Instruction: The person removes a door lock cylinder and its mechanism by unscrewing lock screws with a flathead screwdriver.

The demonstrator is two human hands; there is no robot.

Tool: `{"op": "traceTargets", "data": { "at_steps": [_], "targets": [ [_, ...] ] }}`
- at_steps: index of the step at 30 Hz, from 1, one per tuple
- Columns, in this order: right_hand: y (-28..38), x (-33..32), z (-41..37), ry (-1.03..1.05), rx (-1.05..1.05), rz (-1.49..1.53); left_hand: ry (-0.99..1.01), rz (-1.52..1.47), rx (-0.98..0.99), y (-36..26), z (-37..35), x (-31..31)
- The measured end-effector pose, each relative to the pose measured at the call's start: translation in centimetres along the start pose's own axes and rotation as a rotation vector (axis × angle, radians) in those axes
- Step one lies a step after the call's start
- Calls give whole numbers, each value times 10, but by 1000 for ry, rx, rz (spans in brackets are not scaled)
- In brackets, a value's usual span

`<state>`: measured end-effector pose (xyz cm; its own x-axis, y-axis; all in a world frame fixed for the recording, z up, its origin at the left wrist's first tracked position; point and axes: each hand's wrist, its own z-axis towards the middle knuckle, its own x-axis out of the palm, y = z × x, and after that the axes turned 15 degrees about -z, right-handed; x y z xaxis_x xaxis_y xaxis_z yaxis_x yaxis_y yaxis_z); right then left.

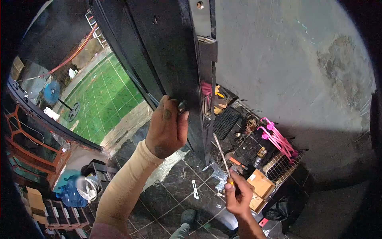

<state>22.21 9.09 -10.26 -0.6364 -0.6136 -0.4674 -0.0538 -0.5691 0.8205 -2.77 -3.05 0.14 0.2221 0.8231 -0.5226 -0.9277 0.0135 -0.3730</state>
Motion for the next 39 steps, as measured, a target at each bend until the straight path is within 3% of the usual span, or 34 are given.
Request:
{"op": "traceTargets", "data": {
  "at_steps": [6, 13, 21, 27, 32, 36, 39],
  "targets": [
    [18, -12, 27, 10, -107, -81, -4, 244, 41, -4, -6, 2],
    [19, -22, 36, 49, -184, -198, -24, 65, -17, -3, -8, -3],
    [9, -7, 27, 97, 53, 291, -31, 9, 41, -2, -8, -8],
    [-12, 9, 29, 166, 126, 444, -97, 30, 77, 0, -6, -2],
    [-15, 4, 29, 279, 276, 753, -10, 16, 38, -4, 0, -6],
    [-9, -18, 45, 207, 16, 335, -3, 10, 19, -7, -4, -10],
    [12, -46, 38, 193, 76, 301, -6, 47, -18, -6, -5, -12]
  ]
}}
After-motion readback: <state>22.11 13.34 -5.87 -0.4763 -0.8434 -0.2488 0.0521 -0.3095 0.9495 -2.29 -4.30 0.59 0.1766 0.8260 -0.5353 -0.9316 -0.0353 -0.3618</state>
